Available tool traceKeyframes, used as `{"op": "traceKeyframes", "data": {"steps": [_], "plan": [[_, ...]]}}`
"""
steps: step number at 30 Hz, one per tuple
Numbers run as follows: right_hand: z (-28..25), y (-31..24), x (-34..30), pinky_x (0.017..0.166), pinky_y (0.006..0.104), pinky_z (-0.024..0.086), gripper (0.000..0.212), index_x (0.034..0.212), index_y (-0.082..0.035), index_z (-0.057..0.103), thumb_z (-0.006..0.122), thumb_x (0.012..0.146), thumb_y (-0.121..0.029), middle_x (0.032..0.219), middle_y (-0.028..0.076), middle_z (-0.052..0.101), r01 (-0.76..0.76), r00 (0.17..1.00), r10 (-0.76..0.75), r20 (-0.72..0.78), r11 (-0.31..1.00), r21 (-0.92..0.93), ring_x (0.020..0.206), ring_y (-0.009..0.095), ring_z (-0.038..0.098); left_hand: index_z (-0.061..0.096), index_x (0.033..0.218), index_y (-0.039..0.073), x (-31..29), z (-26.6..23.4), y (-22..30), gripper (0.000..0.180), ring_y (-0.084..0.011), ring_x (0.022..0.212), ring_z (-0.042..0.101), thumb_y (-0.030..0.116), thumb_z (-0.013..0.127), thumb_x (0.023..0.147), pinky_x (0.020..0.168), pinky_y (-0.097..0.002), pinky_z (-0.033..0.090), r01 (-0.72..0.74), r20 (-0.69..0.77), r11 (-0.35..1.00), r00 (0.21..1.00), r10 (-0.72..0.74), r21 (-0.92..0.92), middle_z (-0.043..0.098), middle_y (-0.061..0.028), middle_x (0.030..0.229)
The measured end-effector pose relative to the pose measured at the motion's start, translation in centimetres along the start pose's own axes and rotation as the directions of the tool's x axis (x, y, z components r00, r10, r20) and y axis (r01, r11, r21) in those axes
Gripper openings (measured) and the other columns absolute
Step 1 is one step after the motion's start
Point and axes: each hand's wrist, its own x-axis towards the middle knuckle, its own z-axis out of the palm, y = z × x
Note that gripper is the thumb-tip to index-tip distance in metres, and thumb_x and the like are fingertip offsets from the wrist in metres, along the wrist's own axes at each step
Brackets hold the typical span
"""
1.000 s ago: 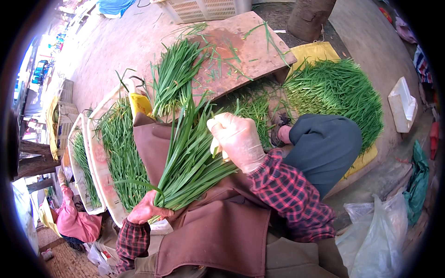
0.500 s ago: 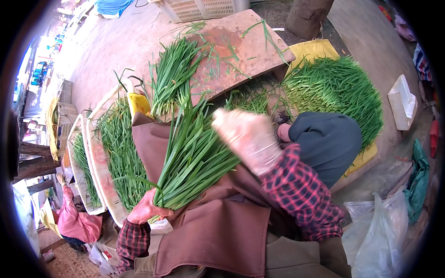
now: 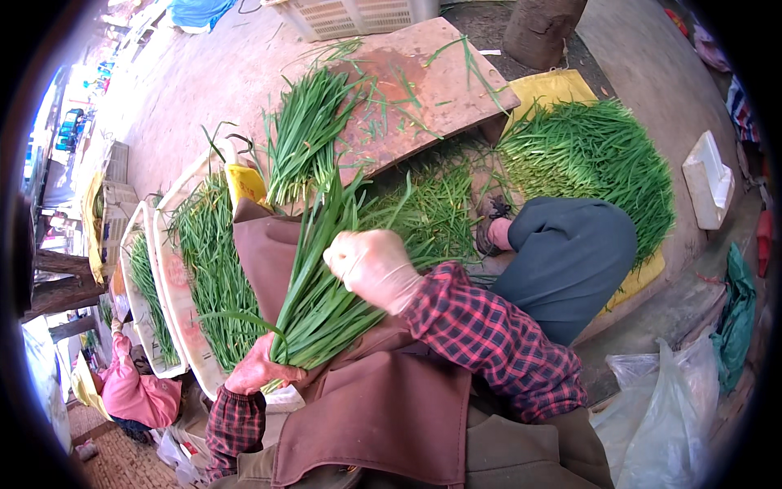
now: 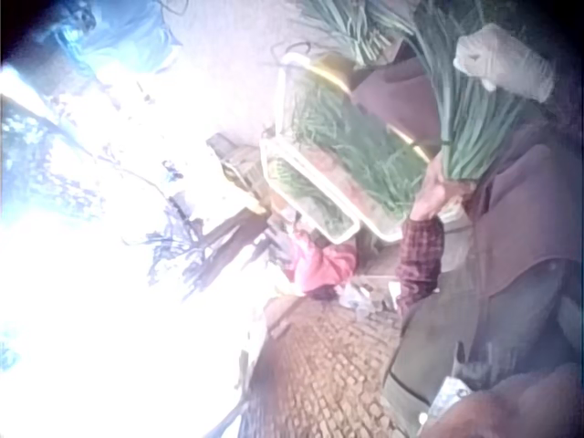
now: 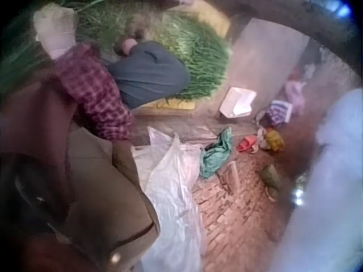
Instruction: The person trims the root ends of green chives using a handheld tool and places the processed bunches into a plastic crate.
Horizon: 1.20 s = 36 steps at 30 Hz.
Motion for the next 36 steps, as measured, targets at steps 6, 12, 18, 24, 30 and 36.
{"op": "traceKeyframes", "data": {"steps": [6,12,18,24,30,36], "plan": [[-4.4,-0.8,0.5,0.048,0.022,0.046,0.015,0.091,-0.002,0.071,0.064,0.096,-0.015,0.07,0.003,0.066,-0.485,0.871,0.483,0.087,0.822,0.299,0.052,0.006,0.055,0.059,0.103,0.001,0.0,-0.7,-0.5,0.032,-0.0121,0.061,0.058,-0.01,0.073,0.077,0.051,-0.0263,0.046,-0.008,0.02,0.998,1.0,0.007,0.058,0.063,-0.0043,0.082],[-4.5,-1.2,0.3,0.053,0.0301,0.049,0.035,0.085,-0.005,0.068,0.075,0.089,-0.039,0.065,0.003,0.064,-0.347,0.866,0.333,0.373,0.937,-0.033,0.055,0.01,0.059,0.062,0.102,0.0,0.0,0.4,0.0,0.035,-0.0107,0.056,0.055,-0.011,0.074,0.071,0.048,-0.0255,0.044,-0.016,-0.076,0.999,0.997,0.014,-0.035,0.062,-0.0032,0.076],[-0.1,0.7,-1.6,0.051,0.0309,0.051,0.027,0.082,-0.003,0.065,0.064,0.096,-0.026,0.064,0.008,0.065,0.033,0.941,0.002,0.338,0.995,-0.098,0.049,0.017,0.062,0.062,0.1,0.0,0.2,0.4,-0.2,0.033,-0.0106,0.056,0.056,-0.011,0.075,0.072,0.047,-0.0256,0.044,-0.01,-0.062,1.0,0.998,0.009,-0.017,0.062,-0.0038,0.076],[-4.0,-1.5,-0.5,0.043,0.0212,0.044,0.014,0.094,-0.001,0.068,0.062,0.096,-0.013,0.076,0.005,0.069,-0.6,0.792,0.571,0.215,0.664,0.446,0.052,0.006,0.058,0.06,0.104,0.002,0.1,-0.8,-1.5,0.033,-0.0115,0.061,0.058,-0.007,0.076,0.077,0.051,-0.026,0.046,0.001,0.018,1.0,1.0,-0.001,-0.004,0.063,-0.0041,0.082],[-2.6,-0.8,-0.3,0.064,0.0275,0.054,0.024,0.106,0.001,0.069,0.073,0.09,-0.017,0.083,0.008,0.07,-0.218,0.964,0.196,0.18,0.97,0.111,0.072,0.013,0.067,0.061,0.101,0.0,0.1,0.2,-0.6,0.032,-0.0111,0.058,0.057,-0.009,0.076,0.074,0.048,-0.0255,0.044,-0.004,-0.035,0.999,0.999,0.003,-0.046,0.063,-0.0045,0.079],[0.2,0.3,-0.5,0.072,0.0328,0.057,0.024,0.102,0.0,0.068,0.076,0.086,-0.016,0.089,0.013,0.072,-0.115,0.966,0.09,0.244,0.989,0.09,0.081,0.022,0.072,0.062,0.101,-0.001,0.1,0.2,-0.7,0.033,-0.0112,0.058,0.057,-0.012,0.075,0.072,0.047,-0.0256,0.044,-0.019,-0.051,0.999,0.999,0.016,-0.045,0.065,-0.0057,0.078]]}}
